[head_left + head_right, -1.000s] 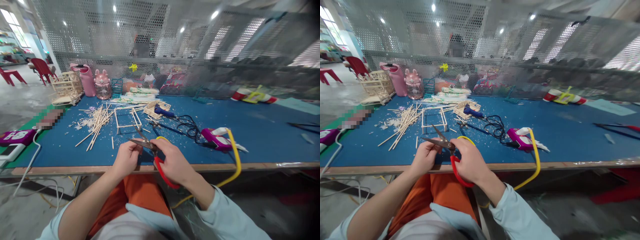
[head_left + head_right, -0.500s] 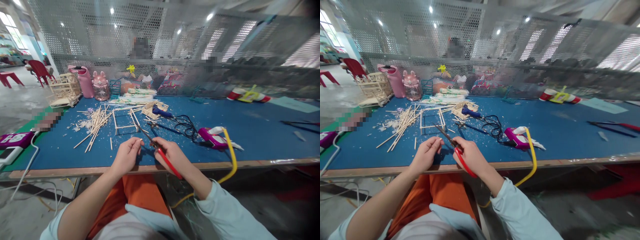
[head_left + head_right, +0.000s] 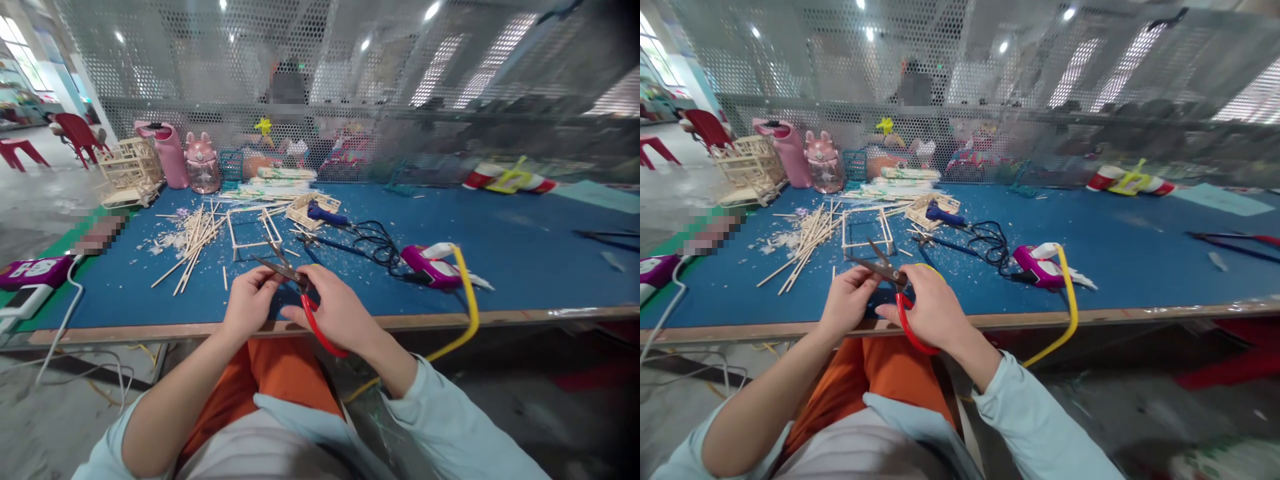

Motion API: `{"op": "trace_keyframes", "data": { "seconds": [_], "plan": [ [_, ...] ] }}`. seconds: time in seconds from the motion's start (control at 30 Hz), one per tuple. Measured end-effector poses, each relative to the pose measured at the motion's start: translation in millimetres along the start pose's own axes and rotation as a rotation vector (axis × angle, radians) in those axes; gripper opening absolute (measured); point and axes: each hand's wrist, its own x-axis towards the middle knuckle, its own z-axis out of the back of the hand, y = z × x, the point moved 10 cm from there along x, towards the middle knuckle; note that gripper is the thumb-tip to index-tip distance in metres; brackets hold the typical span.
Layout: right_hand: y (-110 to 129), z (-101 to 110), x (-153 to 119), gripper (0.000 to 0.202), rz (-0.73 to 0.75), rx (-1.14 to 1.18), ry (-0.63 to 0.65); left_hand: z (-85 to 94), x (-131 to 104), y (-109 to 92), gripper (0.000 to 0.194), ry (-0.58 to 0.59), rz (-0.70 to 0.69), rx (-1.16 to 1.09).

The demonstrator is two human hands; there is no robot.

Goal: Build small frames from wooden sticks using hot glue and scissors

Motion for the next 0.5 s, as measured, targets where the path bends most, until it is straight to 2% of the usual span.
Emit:
{"op": "trace_keyframes", "data": {
  "seconds": [0.2, 0.5],
  "plan": [
    [5.4, 3.9, -2.1, 0.055, 0.068, -0.036, -0.033, 5.4, -0.1, 2.9, 0.02, -0.06, 0.019, -0.009],
    [10.4, 4.2, -3.6, 0.049, 0.095, 0.063, -0.041, 6.3, -0.6, -0.1, 0.019, -0.056, 0.029, -0.006]
  ]
}}
